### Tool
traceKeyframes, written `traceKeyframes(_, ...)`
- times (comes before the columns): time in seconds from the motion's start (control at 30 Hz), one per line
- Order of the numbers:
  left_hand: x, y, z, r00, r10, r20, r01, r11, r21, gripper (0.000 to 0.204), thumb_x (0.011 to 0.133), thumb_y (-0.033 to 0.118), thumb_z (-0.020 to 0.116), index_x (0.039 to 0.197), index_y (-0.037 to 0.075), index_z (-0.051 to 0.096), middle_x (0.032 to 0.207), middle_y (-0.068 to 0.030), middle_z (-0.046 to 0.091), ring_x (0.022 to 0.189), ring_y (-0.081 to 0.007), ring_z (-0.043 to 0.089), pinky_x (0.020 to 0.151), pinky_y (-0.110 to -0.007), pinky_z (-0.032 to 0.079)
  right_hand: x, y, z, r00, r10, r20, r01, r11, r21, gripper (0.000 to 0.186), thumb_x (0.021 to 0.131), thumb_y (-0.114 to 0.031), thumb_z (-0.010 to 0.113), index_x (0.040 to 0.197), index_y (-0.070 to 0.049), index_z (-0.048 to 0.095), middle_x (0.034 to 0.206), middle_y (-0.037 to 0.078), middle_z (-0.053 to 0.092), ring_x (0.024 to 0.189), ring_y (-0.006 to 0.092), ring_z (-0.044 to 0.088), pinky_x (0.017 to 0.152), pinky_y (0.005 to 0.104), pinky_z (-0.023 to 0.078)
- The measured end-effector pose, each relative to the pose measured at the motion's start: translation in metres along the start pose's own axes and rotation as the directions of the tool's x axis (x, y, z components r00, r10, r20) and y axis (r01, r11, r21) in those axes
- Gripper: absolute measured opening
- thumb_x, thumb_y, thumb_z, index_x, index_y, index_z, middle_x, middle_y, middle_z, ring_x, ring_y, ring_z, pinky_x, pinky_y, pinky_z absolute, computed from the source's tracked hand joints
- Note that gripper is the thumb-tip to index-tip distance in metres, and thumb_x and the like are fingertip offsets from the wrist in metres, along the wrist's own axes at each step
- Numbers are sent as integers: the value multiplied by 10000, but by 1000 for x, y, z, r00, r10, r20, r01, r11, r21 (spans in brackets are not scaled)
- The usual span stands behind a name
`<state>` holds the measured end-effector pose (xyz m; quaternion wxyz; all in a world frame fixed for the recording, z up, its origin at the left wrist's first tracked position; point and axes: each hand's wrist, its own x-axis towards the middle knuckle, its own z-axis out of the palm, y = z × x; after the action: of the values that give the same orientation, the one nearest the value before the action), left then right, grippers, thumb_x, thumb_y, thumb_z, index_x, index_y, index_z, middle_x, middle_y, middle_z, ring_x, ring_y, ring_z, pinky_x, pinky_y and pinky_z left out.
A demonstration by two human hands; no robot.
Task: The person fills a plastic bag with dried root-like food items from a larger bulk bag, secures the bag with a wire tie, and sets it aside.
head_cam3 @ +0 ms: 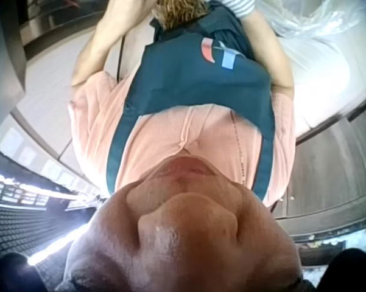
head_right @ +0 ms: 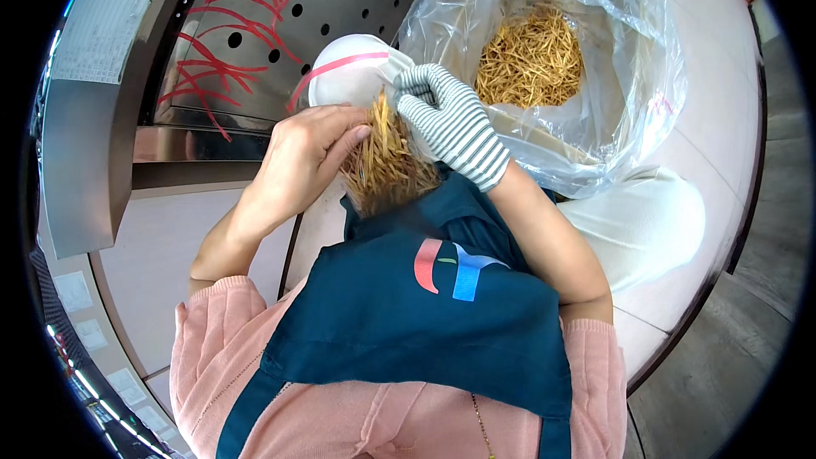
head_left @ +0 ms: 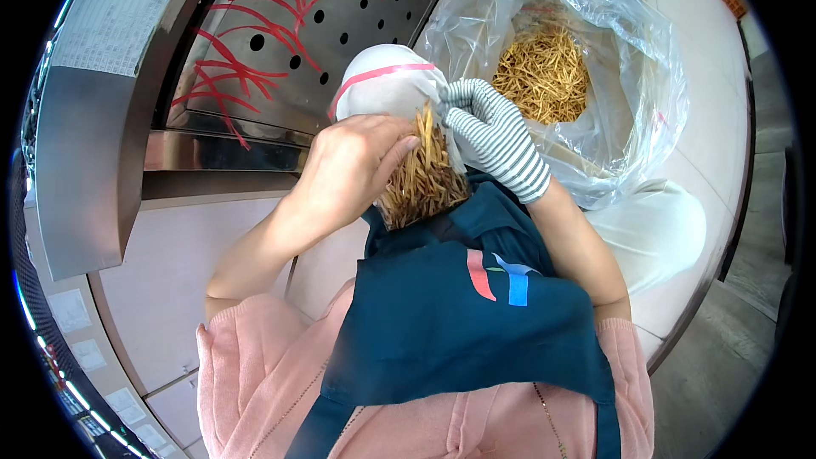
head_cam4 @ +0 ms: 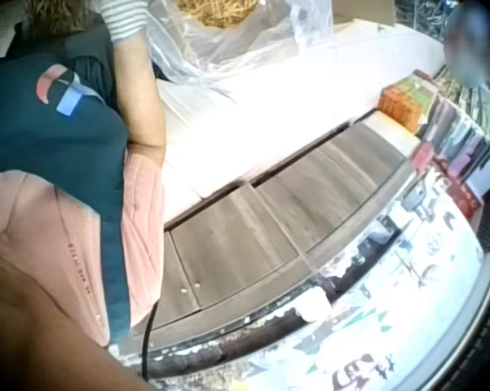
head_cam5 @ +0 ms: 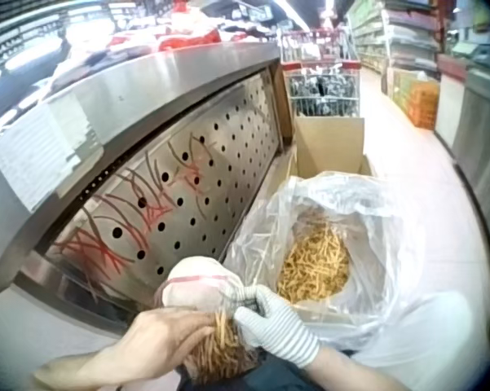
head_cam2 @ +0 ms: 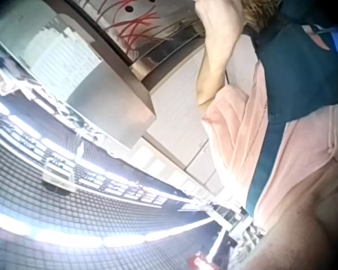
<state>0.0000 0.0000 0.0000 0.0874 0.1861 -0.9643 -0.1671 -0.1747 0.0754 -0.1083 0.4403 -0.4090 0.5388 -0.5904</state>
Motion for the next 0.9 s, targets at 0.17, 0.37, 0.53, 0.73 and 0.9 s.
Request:
traceKeyframes(0.17, -1, 2, 0, 967, -223, -124, 209, 971, -115, 165, 802, 103, 671, 923, -6, 646, 889, -145, 657, 820, -305, 629, 732, -363, 492, 6, -8, 2, 995, -97, 39, 96, 995, 15, 314, 850, -155, 601, 1126, -5, 604, 965, 146, 663, 866, 144, 612, 811, 288, 492)
traceKeyframes(0.37, 0, -15, 2, 977, 17, -212, 10, 992, 122, 178, 759, 104, 702, 895, 5, 644, 844, -96, 631, 788, -278, 578, 699, -356, 467, 16, -12, 12, 992, -97, 78, 111, 972, -209, 287, 833, -225, 624, 1034, -21, 654, 823, 149, 673, 719, 198, 638, 706, 310, 506)
traceKeyframes(0.53, -2, -15, 4, 969, -37, -246, 65, 992, 106, 164, 753, 123, 707, 864, 18, 645, 807, -92, 616, 770, -280, 583, 682, -369, 467, 18, -16, 21, 996, -64, 55, 74, 979, -190, 314, 827, -246, 649, 1031, -7, 655, 853, 142, 681, 774, 186, 645, 738, 290, 511)
traceKeyframes(0.73, -2, -13, 7, 981, -69, -184, 66, 998, -23, 122, 785, 61, 674, 891, 8, 644, 819, -94, 625, 740, -248, 601, 653, -326, 471, 28, -24, 19, 992, -122, -43, 124, 991, 51, 253, 845, -152, 636, 1045, 4, 646, 913, 113, 684, 805, 139, 626, 759, 272, 506)
traceKeyframes(0.9, -4, -8, 7, 963, -100, -249, 96, 995, -29, 127, 766, 67, 692, 869, 11, 642, 811, -94, 616, 717, -242, 600, 628, -321, 473, 33, -42, 3, 975, -11, -221, 116, 878, 465, 185, 892, -125, 560, 1014, -9, 638, 956, 92, 668, 874, 132, 610, 794, 266, 488)
